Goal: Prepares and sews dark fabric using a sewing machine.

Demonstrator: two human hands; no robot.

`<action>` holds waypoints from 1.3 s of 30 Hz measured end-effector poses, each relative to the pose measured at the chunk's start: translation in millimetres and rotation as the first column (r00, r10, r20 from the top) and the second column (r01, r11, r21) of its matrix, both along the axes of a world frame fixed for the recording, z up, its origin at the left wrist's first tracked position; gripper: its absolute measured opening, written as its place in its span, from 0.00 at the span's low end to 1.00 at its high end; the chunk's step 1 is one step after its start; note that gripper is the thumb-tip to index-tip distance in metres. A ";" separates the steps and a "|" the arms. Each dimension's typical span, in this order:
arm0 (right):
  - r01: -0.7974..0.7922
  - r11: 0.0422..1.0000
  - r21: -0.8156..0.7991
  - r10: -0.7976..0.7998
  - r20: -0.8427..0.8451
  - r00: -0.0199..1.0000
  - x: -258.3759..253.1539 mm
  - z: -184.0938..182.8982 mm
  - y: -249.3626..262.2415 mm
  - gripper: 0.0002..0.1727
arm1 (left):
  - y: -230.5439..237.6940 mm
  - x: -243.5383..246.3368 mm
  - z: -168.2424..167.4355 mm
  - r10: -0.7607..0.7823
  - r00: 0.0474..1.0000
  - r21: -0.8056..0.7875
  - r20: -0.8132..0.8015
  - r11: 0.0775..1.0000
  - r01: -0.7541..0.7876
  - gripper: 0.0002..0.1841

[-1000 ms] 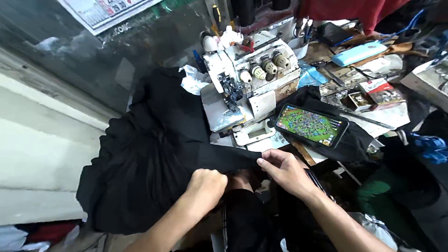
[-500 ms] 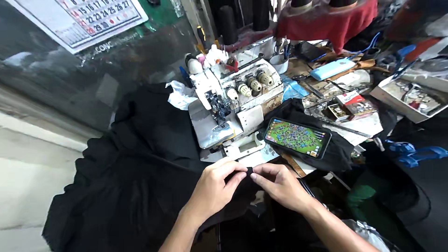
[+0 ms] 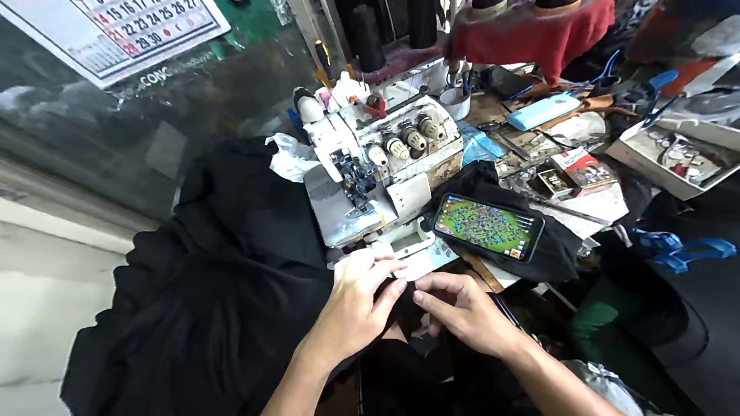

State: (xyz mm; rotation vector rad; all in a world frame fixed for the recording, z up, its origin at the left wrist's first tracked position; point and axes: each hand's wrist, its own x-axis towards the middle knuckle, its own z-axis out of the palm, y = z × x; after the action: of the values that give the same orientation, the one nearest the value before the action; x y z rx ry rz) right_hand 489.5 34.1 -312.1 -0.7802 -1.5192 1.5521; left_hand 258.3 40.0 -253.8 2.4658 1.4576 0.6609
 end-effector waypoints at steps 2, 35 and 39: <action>-0.018 1.000 -0.017 0.017 -0.051 0.999 0.2 5.4 -3.0 0.13 | 1.6 -3.5 -1.0 -0.060 0.997 -0.040 0.058 0.997 0.062 0.15; 0.170 0.972 0.161 -0.200 0.202 0.959 -22.9 7.5 -8.6 0.12 | -11.6 -35.2 22.7 0.148 0.925 -0.047 0.350 0.989 -0.140 0.09; 0.164 0.979 0.120 -0.182 0.159 0.970 -20.6 13.9 -10.2 0.12 | -14.7 -35.2 32.8 0.152 0.917 -0.039 0.370 0.988 -0.148 0.08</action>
State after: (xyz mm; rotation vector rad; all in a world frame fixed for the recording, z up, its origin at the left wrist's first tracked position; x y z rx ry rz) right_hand 468.8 23.9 -298.2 -0.9756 -1.5956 1.2933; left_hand 223.1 25.3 -221.0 2.0819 1.4950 1.0800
